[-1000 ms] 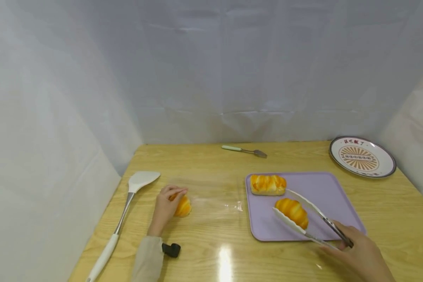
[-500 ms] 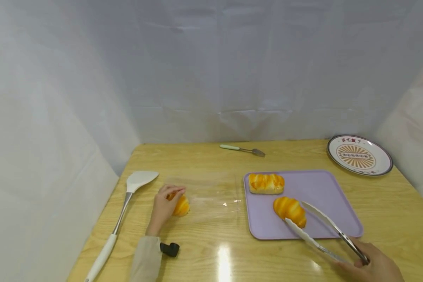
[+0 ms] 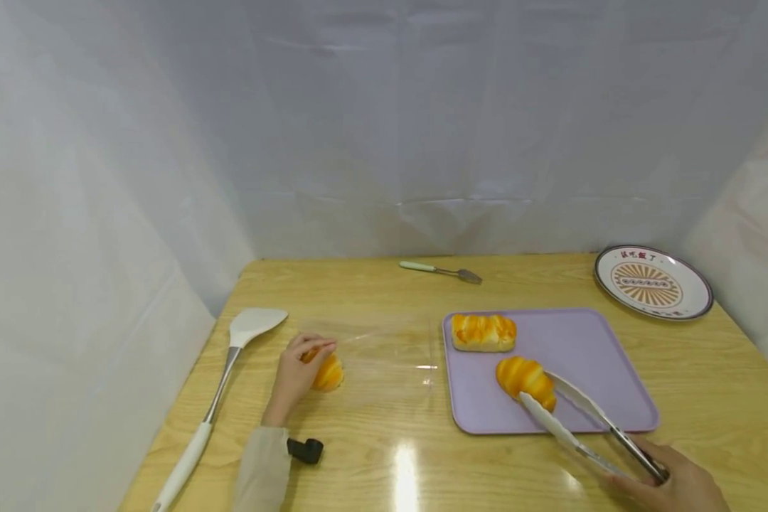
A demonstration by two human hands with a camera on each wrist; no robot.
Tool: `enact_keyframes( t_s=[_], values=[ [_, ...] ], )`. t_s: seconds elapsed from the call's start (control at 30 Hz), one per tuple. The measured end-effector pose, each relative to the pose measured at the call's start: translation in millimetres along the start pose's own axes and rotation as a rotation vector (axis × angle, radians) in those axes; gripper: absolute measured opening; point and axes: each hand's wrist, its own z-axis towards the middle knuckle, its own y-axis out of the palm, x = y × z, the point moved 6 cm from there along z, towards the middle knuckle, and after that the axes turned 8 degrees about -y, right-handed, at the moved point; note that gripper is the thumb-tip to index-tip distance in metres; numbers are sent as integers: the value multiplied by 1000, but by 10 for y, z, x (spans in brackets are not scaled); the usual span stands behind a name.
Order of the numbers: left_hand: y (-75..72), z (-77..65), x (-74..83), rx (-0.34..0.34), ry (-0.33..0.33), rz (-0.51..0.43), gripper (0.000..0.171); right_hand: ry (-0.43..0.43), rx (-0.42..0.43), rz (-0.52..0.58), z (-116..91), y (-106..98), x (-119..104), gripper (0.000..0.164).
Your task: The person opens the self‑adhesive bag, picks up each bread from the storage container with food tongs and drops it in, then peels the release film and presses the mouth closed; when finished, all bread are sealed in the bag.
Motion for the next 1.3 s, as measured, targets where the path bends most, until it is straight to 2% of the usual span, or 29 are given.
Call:
enact_keyframes(
  t_s=[0.2, 0.3, 0.4, 0.53, 0.7, 0.93, 1.17, 1.3],
  values=[
    [54, 94, -264, -15, -4, -8, 19, 1, 16, 17, 12, -18, -48, 93],
    [67, 132, -372, -6, 16, -6, 19, -34, 43, 26, 14, -32, -143, 91],
    [63, 138, -401, -14, 28, -13, 19, -127, 131, 32, 11, -45, -293, 82],
    [60, 144, -421, -26, 31, -37, 19, -285, 294, 26, 24, -45, -555, 68],
    [64, 158, -435, -24, 35, -55, 19, -435, 374, 71, 112, -28, -909, 61],
    [75, 157, -416, -15, 54, -68, 17, -633, 354, 33, 362, -19, -1334, 61],
    [73, 137, -377, -10, 70, -65, 16, -718, 263, 36, 626, 55, -1729, 52],
    [36, 72, -219, -13, 62, -66, 16, -763, 233, -18, 793, 150, -1938, 56]
  ],
)
